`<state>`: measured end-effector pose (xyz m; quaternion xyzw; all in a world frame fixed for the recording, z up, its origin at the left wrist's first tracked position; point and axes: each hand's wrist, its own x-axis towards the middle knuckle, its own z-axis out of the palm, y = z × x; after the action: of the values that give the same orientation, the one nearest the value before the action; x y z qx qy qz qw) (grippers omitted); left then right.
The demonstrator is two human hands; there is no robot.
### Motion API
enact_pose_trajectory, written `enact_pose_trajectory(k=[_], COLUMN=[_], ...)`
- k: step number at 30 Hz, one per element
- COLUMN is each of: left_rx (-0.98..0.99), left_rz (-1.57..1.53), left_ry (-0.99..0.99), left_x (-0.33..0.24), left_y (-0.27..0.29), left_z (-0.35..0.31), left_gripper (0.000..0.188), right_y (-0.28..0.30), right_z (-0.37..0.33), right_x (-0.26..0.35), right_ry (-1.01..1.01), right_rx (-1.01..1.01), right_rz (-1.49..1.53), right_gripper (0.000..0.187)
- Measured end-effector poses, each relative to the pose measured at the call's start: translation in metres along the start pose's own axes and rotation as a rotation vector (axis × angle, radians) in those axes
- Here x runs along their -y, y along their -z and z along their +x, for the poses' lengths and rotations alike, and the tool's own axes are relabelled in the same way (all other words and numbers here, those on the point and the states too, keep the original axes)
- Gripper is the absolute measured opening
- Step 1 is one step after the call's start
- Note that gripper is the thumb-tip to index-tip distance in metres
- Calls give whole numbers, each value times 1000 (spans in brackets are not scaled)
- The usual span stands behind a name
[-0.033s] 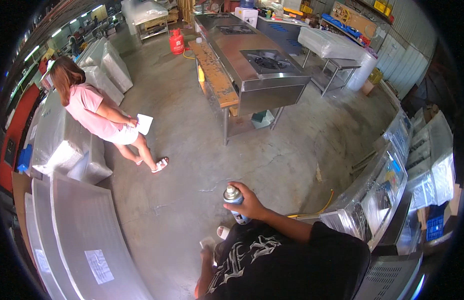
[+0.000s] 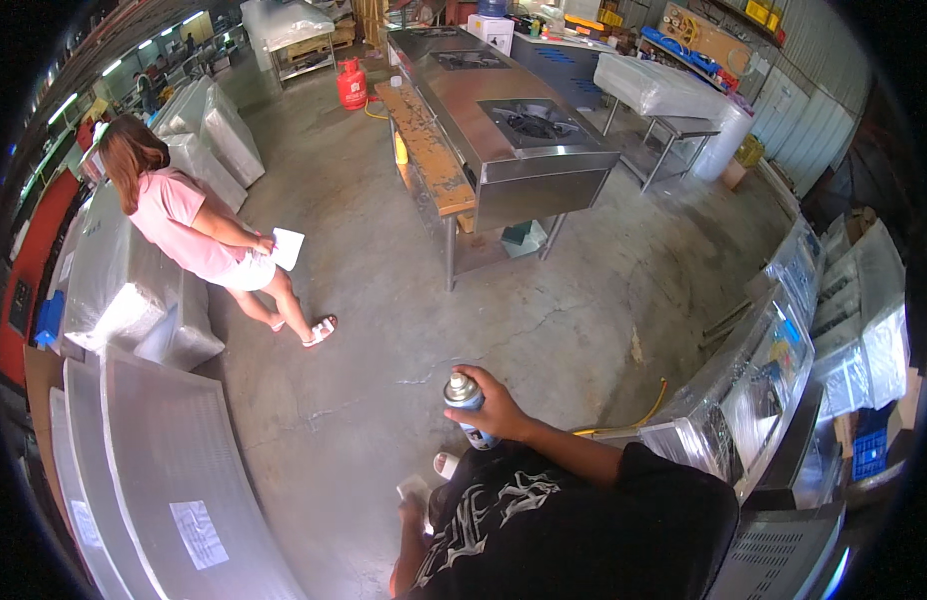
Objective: The person cleans a stainless steel gas stove top by spraying a cleaning agent and wiping the surface with a cloth. They repeatedly spray and wipe different sections of the stove, including around the burners and the front panel, while another person stands nearby.
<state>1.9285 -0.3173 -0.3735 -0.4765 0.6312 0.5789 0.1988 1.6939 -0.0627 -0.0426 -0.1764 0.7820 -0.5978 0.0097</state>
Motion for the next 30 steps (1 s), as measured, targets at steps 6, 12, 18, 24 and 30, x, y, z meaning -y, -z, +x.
enact_pose_trajectory(k=[6,12,18,24,30], left_rx=[-103,-146,-49,-3,27], left_rz=[-117,-93,-122,11,61], left_ry=[38,173,109,14,-167], left_x=[-4,-4,-6,-24,-45], left_y=[23,22,-3,-24,-19], left_z=[-1,7,6,10,12], left_gripper=[65,63,62,55,51], right_y=[3,10,20,37,65], right_z=[12,19,13,3,7], right_x=[-3,-6,-12,-17,-32], right_ry=[-52,-48,-80,-154,-201], right_rx=[78,33,9,-56,-96], right_rz=[9,-14,-45,-48,-28], right_gripper=[78,74,75,74,78])
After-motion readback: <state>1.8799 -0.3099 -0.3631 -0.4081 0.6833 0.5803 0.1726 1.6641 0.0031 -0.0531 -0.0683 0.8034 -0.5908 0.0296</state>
